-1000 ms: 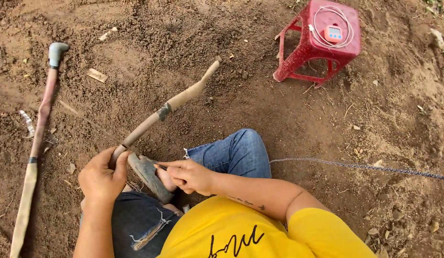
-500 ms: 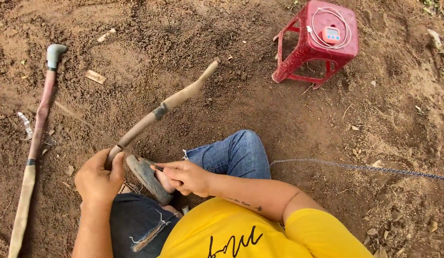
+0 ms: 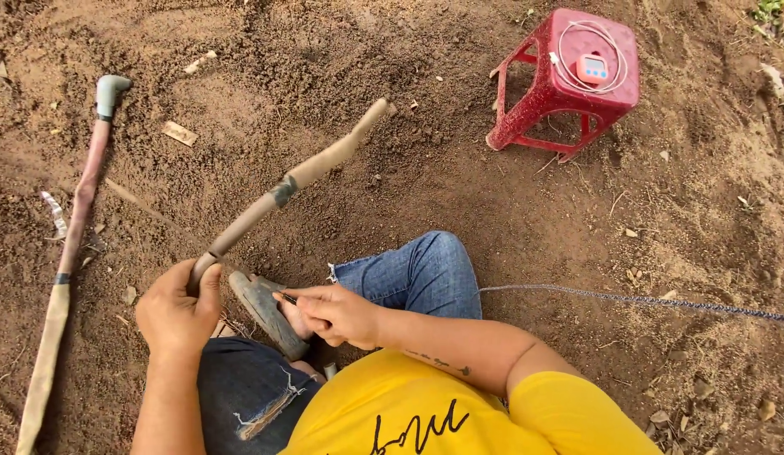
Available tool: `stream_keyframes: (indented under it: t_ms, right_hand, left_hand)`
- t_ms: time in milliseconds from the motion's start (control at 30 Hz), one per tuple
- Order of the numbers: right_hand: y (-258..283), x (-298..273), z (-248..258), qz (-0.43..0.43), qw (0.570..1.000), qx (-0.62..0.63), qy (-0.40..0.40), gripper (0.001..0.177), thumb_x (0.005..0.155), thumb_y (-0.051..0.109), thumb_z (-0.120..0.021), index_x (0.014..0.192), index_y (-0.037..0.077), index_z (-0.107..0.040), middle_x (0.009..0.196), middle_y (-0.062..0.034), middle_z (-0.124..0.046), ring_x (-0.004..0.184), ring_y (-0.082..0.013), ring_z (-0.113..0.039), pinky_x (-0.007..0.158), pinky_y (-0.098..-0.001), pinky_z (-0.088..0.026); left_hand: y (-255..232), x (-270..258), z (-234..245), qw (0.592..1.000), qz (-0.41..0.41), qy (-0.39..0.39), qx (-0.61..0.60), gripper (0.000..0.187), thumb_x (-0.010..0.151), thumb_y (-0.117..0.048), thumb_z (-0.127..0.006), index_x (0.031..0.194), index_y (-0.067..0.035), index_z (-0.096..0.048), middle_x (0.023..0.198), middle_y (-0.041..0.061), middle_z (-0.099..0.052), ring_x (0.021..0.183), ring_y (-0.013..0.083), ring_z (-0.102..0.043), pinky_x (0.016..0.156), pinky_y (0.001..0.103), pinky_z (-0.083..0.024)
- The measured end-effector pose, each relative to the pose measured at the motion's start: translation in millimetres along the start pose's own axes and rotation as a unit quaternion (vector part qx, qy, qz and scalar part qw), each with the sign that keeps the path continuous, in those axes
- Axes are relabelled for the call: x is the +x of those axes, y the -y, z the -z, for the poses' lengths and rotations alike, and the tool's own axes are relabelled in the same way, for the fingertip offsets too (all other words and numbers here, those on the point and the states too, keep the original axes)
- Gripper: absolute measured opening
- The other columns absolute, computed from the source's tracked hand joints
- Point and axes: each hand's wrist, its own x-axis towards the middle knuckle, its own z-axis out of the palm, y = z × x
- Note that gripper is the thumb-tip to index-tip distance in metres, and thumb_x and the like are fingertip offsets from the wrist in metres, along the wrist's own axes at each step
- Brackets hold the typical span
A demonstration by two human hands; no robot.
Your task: The person sits on the ground and uses a metal file to sharpen the end of a curved bamboo stick. They hold the stick with their left hand and rub the file against the tip with their right hand, occasionally rotating the stick to work on different sides.
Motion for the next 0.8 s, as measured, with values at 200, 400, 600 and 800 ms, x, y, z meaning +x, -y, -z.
stream_keyframes:
  t_ms: [200, 400, 600, 800]
  right_hand:
    - [38, -34, -14, -0.079, 0.996, -0.026, -0.013, 0.051, 0.113, 0.014, -0.045, 0.164, 0.019, -0.049, 0.065, 0.0076, -0.038, 0.052, -0.0048, -0.02, 0.045, -0.021, -0.015]
    - [42, -3, -14, -0.079, 0.996, 0.019, -0.023, 0.046, 0.115, 0.021, -0.043, 0.157, 0.008, -0.052, 0.067, 0.0049, -0.045, 0.048, -0.0039, -0.023, 0.043, -0.0214, -0.014]
    - [34, -36, 13, -0.116, 0.991, 0.021, -0.061, 0.05, 0.112, 0.022, -0.047, 0.159, 0.008, -0.055, 0.067, 0.0006, -0.044, 0.05, -0.0073, -0.024, 0.044, -0.0231, -0.019]
    - [49, -2, 32, -0.086, 0.992, 0.004, -0.093, 0.043, 0.111, 0.023, -0.047, 0.15, 0.012, -0.063, 0.067, -0.0012, -0.045, 0.046, -0.0059, -0.027, 0.04, -0.0218, -0.018]
  left_hand:
    - [-20, 11, 21, 1.0, -0.004, -0.004, -0.002, 0.021, 0.108, -0.015, -0.084, 0.116, 0.005, -0.083, 0.077, 0.01, -0.071, 0.055, 0.0191, -0.055, 0.049, 0.032, -0.041]
    - [-50, 14, 20, 0.999, 0.014, 0.039, 0.001, 0.023, 0.096, -0.029, -0.081, 0.109, -0.01, -0.084, 0.075, 0.007, -0.074, 0.059, 0.0277, -0.065, 0.055, 0.039, -0.049]
    - [-49, 21, 18, 0.995, 0.098, 0.007, -0.027, 0.026, 0.091, -0.034, -0.078, 0.108, -0.015, -0.083, 0.08, 0.005, -0.078, 0.061, 0.0271, -0.067, 0.056, 0.039, -0.051]
    - [-79, 24, 3, 0.997, -0.024, 0.021, -0.071, 0.016, 0.09, -0.031, -0.075, 0.096, -0.017, -0.08, 0.086, 0.003, -0.08, 0.068, 0.0319, -0.072, 0.058, 0.043, -0.054]
